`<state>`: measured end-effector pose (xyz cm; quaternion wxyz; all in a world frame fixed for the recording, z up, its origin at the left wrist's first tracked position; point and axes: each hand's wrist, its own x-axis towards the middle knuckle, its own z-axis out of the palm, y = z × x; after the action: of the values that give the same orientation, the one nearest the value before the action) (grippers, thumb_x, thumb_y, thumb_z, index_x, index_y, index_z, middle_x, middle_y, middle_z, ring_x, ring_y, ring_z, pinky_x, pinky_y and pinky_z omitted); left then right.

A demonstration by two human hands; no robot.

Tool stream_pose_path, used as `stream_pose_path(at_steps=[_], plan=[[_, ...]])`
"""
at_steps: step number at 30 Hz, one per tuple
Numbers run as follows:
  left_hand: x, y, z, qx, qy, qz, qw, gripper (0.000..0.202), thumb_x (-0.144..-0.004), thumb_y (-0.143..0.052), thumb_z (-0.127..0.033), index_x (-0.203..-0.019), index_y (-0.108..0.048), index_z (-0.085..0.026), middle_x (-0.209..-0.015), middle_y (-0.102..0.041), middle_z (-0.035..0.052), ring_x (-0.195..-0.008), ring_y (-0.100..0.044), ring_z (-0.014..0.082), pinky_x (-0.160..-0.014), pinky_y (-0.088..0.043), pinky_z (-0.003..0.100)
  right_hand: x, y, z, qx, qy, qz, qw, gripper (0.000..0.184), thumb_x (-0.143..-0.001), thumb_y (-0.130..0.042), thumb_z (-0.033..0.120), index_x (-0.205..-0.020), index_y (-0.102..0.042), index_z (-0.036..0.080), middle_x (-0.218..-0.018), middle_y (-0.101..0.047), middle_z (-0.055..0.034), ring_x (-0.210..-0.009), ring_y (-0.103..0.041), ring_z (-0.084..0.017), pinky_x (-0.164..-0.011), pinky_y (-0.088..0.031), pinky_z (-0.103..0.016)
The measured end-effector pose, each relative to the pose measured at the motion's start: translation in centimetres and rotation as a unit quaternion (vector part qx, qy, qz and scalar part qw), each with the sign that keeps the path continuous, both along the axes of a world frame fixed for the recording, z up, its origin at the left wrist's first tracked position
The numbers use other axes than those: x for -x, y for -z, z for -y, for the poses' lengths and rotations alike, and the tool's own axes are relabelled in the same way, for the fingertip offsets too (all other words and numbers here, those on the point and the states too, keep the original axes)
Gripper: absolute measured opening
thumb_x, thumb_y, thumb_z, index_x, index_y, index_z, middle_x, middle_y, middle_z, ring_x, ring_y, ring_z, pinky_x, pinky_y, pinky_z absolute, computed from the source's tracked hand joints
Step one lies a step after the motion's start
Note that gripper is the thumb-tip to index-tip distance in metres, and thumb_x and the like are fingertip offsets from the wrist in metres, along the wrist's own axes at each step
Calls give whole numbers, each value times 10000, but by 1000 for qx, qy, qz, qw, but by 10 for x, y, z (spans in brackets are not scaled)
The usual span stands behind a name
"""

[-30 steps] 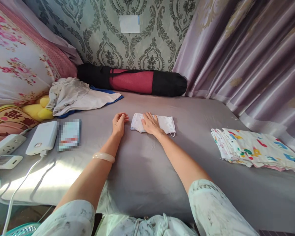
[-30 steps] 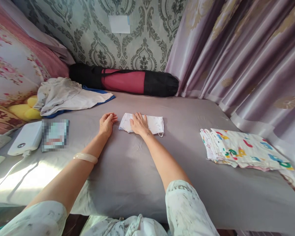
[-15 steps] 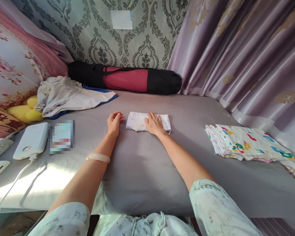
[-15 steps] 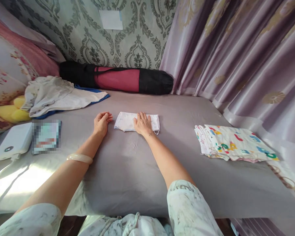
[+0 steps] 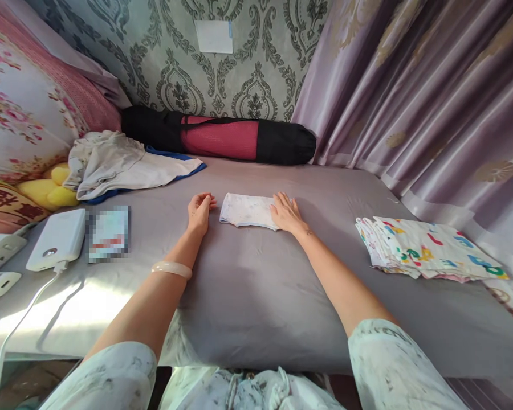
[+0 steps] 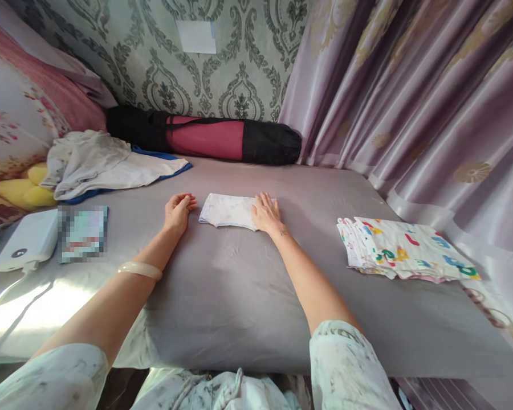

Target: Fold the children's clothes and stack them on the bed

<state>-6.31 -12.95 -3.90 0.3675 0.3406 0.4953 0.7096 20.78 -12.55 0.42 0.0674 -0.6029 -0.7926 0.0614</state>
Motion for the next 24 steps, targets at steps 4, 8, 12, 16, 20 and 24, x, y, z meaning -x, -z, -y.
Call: stream_pose_path(at_steps=[4,8,12,16,20,24], plan=[[0,-1,0,9,0,-10,1000,280,-709,-660,-375,-889,-604,-168,-855,-658,50,-728,-643,144,-708,-527,294,-7,10,0,17,11,7,1000,593,-1011,-169,394,-1518,-325,128,-1605,-249,-121,-1489,-170,-251,-1191,-132,-485],[0,-2,0,15,1,-22,1000,260,-717,-656,-368,-881,-605,-173,-846,-650,44,-738,-639,148,-715,-525,295,-5,18,-1,9,17,-2,1000,581,-1010,-180,388,-1515,-340,149,-1596,-277,-111,-1482,-194,-253,-1188,-143,-490],[-2,-5,3,19,4,-35,999,262,-722,-659,-372,-880,-605,-170,-840,-643,41,-733,-628,148,-715,-521,294,-4,15,0,14,17,-5,1000,578,-1013,-185,375,-1516,-336,135,-1597,-274,-119,-1482,-194,-253,-1190,-139,-488],[-7,-12,10,20,21,-153,988,329,-747,-667,-463,-915,-642,-182,-906,-656,66,-829,-627,196,-780,-511,337,-8,5,3,49,-4,-15,999,643,-1007,-189,496,-1535,-289,143,-1612,-216,-141,-1494,-146,-274,-1188,-120,-510],[-17,-16,15,-24,104,-349,931,449,-651,-790,-505,-1008,-693,-251,-1136,-661,85,-1127,-560,289,-1023,-390,417,-10,-2,8,70,-32,-22,997,840,-915,-311,709,-1558,-221,176,-1621,-161,-169,-1500,-83,-319,-1180,-88,-540],[-21,-12,15,-27,158,-445,881,624,-525,-867,-545,-1074,-700,-298,-1268,-633,81,-1268,-447,369,-1113,-269,479,-10,-3,9,80,-27,-14,996,935,-855,-390,764,-1566,-188,191,-1627,-132,-169,-1501,-48,-324,-1181,-68,-536]])
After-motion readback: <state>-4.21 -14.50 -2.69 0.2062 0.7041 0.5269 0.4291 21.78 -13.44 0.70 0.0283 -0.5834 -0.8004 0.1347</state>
